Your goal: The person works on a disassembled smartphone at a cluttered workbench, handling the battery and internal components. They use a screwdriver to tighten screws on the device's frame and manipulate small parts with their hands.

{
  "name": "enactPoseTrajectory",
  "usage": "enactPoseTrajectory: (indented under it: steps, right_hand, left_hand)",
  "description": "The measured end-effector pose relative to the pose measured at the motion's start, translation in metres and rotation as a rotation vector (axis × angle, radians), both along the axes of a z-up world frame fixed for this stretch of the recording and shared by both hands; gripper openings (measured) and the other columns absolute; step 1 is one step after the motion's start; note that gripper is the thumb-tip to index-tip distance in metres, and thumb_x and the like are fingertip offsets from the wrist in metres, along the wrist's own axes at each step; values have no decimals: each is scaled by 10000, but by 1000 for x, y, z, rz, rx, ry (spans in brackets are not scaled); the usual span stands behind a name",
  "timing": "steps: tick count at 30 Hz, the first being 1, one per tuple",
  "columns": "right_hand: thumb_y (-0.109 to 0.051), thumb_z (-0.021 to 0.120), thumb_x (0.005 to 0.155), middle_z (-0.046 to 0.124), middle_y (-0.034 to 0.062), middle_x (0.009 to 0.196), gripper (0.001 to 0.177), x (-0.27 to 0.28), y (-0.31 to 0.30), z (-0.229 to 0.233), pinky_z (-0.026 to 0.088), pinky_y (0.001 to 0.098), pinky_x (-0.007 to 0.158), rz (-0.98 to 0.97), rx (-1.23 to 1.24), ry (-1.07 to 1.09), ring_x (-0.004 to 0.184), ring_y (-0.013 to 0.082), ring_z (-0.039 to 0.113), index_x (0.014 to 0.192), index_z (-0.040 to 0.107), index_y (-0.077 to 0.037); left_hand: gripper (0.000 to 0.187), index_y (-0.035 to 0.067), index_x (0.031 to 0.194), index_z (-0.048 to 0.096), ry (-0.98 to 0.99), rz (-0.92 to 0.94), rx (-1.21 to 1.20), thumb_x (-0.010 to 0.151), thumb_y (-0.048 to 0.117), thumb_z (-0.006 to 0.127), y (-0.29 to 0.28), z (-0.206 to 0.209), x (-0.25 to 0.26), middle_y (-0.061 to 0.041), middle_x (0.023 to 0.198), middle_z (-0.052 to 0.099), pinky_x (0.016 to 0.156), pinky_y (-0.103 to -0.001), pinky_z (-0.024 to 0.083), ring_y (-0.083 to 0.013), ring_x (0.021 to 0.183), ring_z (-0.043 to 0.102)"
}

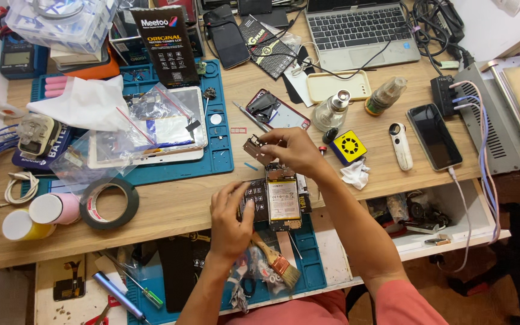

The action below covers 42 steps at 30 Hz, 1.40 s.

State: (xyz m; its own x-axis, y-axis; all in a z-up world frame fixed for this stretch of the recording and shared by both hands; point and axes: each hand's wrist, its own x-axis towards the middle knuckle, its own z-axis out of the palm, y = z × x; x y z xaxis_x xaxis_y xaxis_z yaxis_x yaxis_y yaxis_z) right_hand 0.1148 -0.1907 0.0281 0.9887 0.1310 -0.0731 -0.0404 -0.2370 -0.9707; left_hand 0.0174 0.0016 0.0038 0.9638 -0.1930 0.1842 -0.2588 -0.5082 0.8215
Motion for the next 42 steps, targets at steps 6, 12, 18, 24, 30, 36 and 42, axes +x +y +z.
enactPoseTrajectory:
  steps: [6, 12, 18, 24, 30, 36, 42]
  right_hand:
    - [-9, 712, 735, 618, 138, 695, 294, -23, 9, 6, 534, 221, 413, -22, 382, 170, 570, 158, 616, 1006, 628, 69]
    - [-15, 708, 739, 636, 125, 703, 274, -26, 10, -9, 533, 201, 474, -17, 342, 135, 584, 135, 634, 1001, 649, 38]
    - [-114, 661, 817, 680, 127, 793, 272, -34, -8, 4, 542, 228, 571, -131, 265, 57, 662, 158, 669, 1079, 644, -40]
    - [-50, 669, 791, 684, 122, 748, 206, -45, -4, -21, 536, 206, 546, -160, 278, 83, 638, 140, 665, 993, 668, -13]
    - [-19, 655, 782, 657, 131, 703, 184, -59, -6, -14, 523, 207, 514, -227, 358, 62, 589, 139, 640, 961, 662, 22]
    - [-16, 642, 788, 652, 131, 688, 180, -67, -7, -15, 520, 205, 484, -261, 389, 16, 569, 145, 638, 961, 664, 28]
    - [-7, 629, 795, 635, 142, 695, 196, -70, -6, -34, 526, 211, 482, -297, 505, 47, 561, 149, 630, 977, 646, 64]
  left_hand:
    - [297, -66, 1104, 545, 458, 111, -805, 894, 141, 514, -9, 18, 38, -222, 931, 647, 551, -237, 522, -260, 820, 673]
    - [127, -43, 830, 574, 504, 210, -906, 808, 55, 652, -23, -10, 53, -199, 684, 648, 389, -194, 488, -241, 589, 680]
    - [104, -8, 812, 567, 476, 307, -974, 814, 49, 654, -27, 4, 52, -169, 688, 656, 453, -212, 530, -231, 612, 686]
    - [111, -8, 829, 570, 509, 260, -964, 816, 62, 656, -37, 6, 43, -176, 720, 665, 495, -219, 542, -242, 666, 692]
    - [141, -14, 867, 622, 525, 237, -953, 844, 123, 640, -29, 12, 43, -175, 771, 675, 496, -221, 549, -239, 708, 691]
    - [113, -26, 846, 636, 533, 183, -931, 830, 86, 641, -25, 2, 42, -172, 712, 665, 500, -234, 555, -241, 646, 688]
    - [149, -18, 836, 627, 626, 149, -1043, 869, 118, 578, -23, 8, 39, -199, 719, 669, 492, -256, 559, -278, 654, 686]
